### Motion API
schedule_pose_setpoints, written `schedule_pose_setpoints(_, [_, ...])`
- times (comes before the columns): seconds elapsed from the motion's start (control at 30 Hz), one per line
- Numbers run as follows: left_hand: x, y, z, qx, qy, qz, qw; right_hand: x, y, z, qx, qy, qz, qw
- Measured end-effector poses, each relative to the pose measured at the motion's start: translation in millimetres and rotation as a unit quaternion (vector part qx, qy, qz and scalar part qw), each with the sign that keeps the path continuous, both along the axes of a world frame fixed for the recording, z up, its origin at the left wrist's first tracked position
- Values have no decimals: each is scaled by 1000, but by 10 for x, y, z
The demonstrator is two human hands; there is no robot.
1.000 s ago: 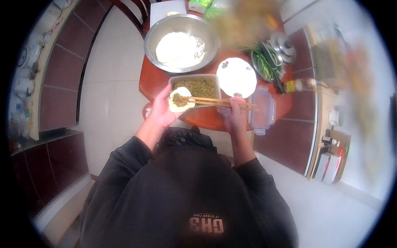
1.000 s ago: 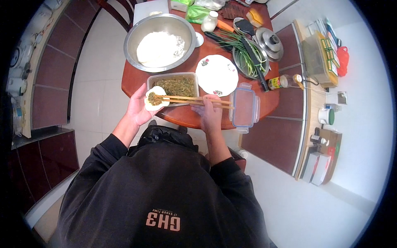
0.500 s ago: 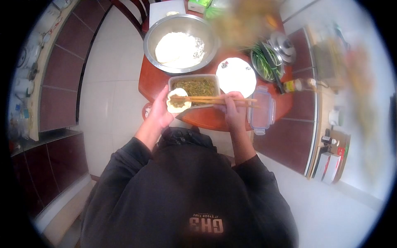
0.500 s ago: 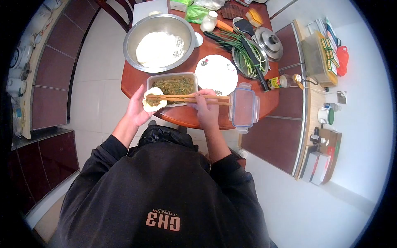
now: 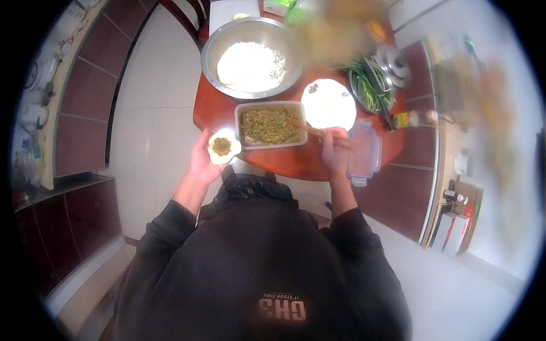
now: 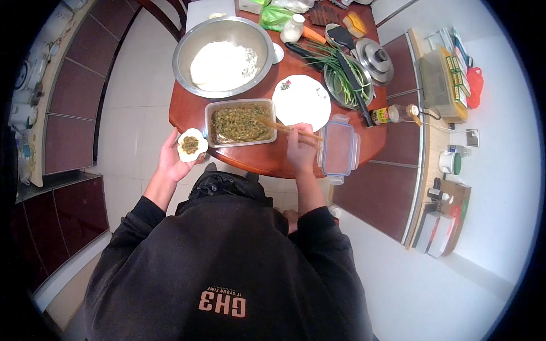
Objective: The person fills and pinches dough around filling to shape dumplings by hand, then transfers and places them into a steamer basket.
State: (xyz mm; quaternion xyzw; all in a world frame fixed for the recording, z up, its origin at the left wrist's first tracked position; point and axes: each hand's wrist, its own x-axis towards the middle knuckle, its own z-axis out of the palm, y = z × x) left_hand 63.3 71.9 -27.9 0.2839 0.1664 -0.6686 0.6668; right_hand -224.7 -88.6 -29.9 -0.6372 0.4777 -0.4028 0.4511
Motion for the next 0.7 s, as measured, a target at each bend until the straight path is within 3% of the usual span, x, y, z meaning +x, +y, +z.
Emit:
schedule_pose_setpoints(0.13, [6,48,46,29,18,18,999,162,87,70,42,-21,13,999])
schedule_pose_setpoints(0.23, [21,64,9,23,28,24,999,188,79,37,108,-134,-35,985])
schedule_pose_setpoints(0.33, [27,72,-16,10,37,20,999,109,-9,37,93,-128,-60,986])
schedule_pose_setpoints(0.43, [18,68,2,14,30,19,999,41,-55,10,13,15,-12,1000])
schedule_pose_setpoints(0.5, [10,59,9,15,30,18,999,64,5,-7,35,-2,1,999])
schedule_pose_setpoints(0.7, [-20,40,58,26,17,18,999,191,62,82,150,-179,-80,969])
